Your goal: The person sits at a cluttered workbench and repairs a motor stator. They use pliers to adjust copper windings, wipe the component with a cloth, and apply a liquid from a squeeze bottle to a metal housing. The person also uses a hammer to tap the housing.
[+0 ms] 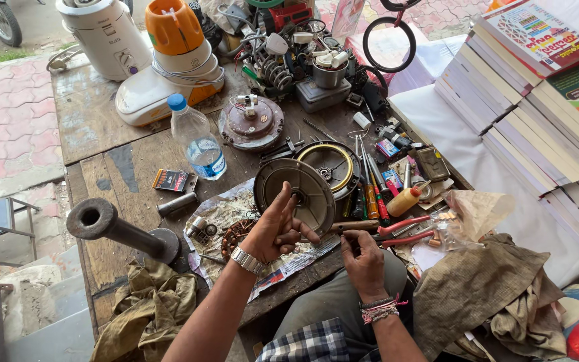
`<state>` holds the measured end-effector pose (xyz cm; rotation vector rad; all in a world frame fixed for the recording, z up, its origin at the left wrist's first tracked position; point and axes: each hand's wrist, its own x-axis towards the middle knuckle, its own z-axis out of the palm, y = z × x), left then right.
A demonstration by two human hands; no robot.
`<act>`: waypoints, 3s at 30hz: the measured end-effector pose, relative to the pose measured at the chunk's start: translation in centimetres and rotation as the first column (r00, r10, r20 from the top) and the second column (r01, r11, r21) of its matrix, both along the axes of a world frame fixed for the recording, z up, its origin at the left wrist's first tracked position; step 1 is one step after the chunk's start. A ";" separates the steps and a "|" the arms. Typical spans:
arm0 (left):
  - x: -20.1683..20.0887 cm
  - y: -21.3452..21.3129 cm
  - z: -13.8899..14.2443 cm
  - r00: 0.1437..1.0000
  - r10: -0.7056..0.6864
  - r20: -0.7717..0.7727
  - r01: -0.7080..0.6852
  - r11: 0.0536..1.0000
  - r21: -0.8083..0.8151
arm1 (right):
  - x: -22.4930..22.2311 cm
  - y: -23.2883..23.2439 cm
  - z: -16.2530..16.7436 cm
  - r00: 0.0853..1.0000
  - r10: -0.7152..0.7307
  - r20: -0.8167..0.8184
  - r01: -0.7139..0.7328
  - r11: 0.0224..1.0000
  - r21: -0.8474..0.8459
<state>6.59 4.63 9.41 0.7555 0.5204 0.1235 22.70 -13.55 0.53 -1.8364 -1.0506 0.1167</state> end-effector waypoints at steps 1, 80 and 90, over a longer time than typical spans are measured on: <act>-0.1 -0.1 -0.1 1.000 0.006 -0.009 -0.005 1.000 0.001 | 0.1 0.0 -0.2 1.000 0.011 -0.003 -0.011 1.000 -0.004; -2.3 3.2 -4.2 0.983 0.093 0.161 -0.085 0.995 -0.051 | -0.1 2.6 0.1 0.896 0.290 -0.337 -0.413 0.825 -0.387; -2.3 3.3 -5.3 0.973 0.047 0.225 -0.039 0.998 -0.041 | -0.1 2.7 -0.2 0.883 0.321 -0.343 -0.432 0.841 -0.327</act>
